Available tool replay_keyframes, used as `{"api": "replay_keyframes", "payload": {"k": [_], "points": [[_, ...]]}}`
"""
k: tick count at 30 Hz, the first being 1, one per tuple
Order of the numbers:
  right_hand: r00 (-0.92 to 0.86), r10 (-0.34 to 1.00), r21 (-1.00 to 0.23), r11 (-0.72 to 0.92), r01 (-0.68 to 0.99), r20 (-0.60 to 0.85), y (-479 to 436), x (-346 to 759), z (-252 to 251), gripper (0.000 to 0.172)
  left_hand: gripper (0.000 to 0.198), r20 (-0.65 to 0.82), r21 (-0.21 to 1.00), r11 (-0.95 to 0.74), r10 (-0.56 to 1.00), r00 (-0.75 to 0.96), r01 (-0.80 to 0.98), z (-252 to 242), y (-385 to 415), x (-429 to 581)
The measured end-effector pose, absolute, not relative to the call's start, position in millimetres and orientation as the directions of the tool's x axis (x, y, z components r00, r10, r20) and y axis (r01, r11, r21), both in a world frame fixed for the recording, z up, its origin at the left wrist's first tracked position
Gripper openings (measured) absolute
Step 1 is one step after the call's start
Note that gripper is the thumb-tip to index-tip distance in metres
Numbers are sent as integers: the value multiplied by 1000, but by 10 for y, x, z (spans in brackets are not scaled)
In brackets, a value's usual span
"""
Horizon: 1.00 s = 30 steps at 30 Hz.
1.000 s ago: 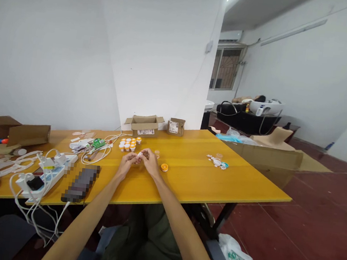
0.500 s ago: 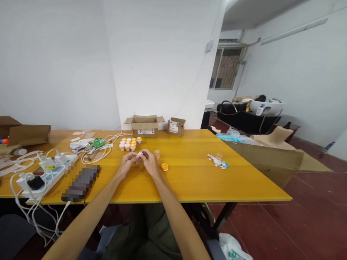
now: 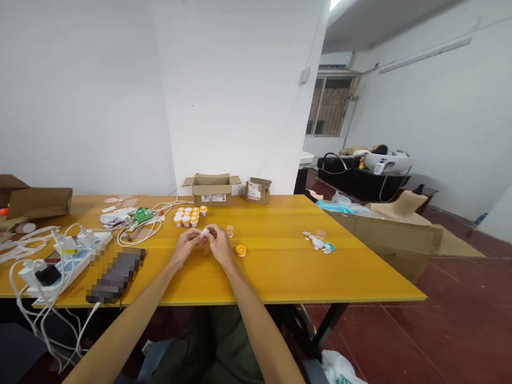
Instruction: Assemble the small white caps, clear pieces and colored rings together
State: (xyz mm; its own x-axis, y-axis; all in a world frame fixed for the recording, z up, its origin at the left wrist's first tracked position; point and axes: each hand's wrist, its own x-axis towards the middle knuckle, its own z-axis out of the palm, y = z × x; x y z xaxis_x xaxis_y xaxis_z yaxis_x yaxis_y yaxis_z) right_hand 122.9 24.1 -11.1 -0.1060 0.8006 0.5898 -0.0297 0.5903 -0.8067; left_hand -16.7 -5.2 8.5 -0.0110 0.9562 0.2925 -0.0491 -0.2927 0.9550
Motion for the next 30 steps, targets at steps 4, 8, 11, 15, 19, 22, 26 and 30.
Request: {"api": "replay_keyframes", "payload": {"k": [4, 8, 11, 15, 19, 22, 26, 30], "points": [[-112, 807, -814, 579, -43, 580, 248, 1226, -113, 8, 25, 297, 954, -297, 955, -6, -49, 85, -54, -160], [-110, 814, -821, 566, -69, 570, 229, 1221, -90, 9, 26, 301, 953, -301, 954, -8, -36, 101, -62, -152], [-97, 823, -828, 555, -77, 560, 201, 1218, -60, 11, 26, 315, 949, -316, 949, -7, -26, 113, -68, -151], [-85, 830, -834, 547, -70, 551, 178, 1219, -32, 12, 25, 317, 948, -317, 948, 10, -17, 120, -72, -147], [-83, 822, -826, 561, -58, 564, 179, 1224, -32, 11, 25, 353, 935, -353, 935, 25, -16, 118, -71, -139], [-91, 817, -822, 569, -40, 570, 188, 1229, -43, 11, 25, 382, 924, -382, 923, 36, -5, 113, -63, -140], [-106, 817, -822, 568, -25, 568, 202, 1232, -56, 10, 23, 395, 918, -395, 918, 45, 5, 94, -43, -156], [-120, 817, -824, 565, -28, 564, 214, 1235, -65, 11, 22, 390, 920, -391, 920, 43, 10, 58, -13, -177]]}}
